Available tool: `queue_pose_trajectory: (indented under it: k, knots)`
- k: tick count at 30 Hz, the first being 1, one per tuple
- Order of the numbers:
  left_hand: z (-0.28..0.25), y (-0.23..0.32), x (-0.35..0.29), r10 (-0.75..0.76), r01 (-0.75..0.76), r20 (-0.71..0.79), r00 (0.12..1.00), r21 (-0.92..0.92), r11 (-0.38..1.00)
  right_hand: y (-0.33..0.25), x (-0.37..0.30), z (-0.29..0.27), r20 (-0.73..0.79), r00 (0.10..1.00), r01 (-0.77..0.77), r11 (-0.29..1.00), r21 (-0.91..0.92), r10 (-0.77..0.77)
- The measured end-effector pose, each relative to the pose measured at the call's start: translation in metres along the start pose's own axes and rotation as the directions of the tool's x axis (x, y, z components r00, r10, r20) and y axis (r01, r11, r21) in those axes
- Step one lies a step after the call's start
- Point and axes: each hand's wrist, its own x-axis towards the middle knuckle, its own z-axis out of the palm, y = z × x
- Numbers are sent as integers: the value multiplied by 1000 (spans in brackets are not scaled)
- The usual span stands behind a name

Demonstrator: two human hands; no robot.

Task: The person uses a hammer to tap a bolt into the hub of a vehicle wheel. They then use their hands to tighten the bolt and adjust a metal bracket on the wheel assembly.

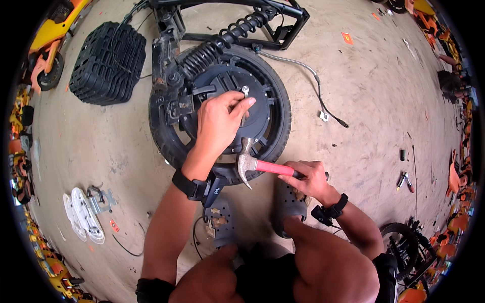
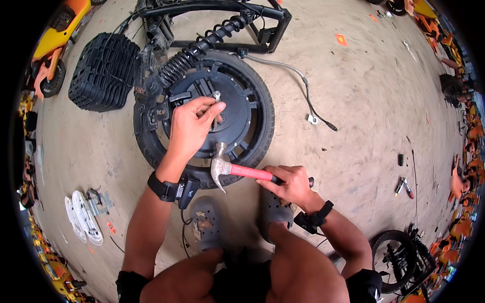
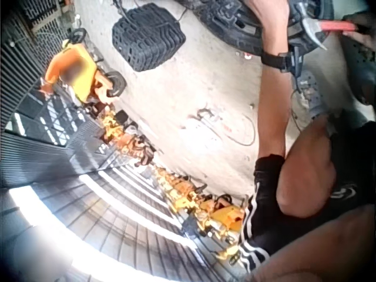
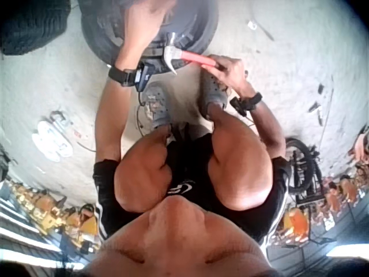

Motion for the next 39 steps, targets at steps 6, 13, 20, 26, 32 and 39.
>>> queue_pose_trajectory:
  k: [6,13,20,26,32,39]
  knots:
    - [-1,-4,3,37,-36,48,998,-37,999,-5,0,-2,-13,1000,3,1000,27,-2]
    - [-6,4,-1,-34,47,45,998,-333,942,1,-9,1,-24,1000,20,999,32,-20]
    - [-4,-10,3,66,-72,-28,997,-430,900,-3,4,9,-39,998,45,997,70,-43]
    - [-6,-3,2,3,-11,-25,1000,-316,949,-1,-3,3,11,1000,-28,996,86,27]
    - [0,-3,-2,17,-39,-100,995,-223,974,1,-14,5,-9,986,-164,970,181,169]
    - [3,-8,-1,29,-53,-134,991,-181,982,7,-5,-1,58,865,-448,716,536,498]
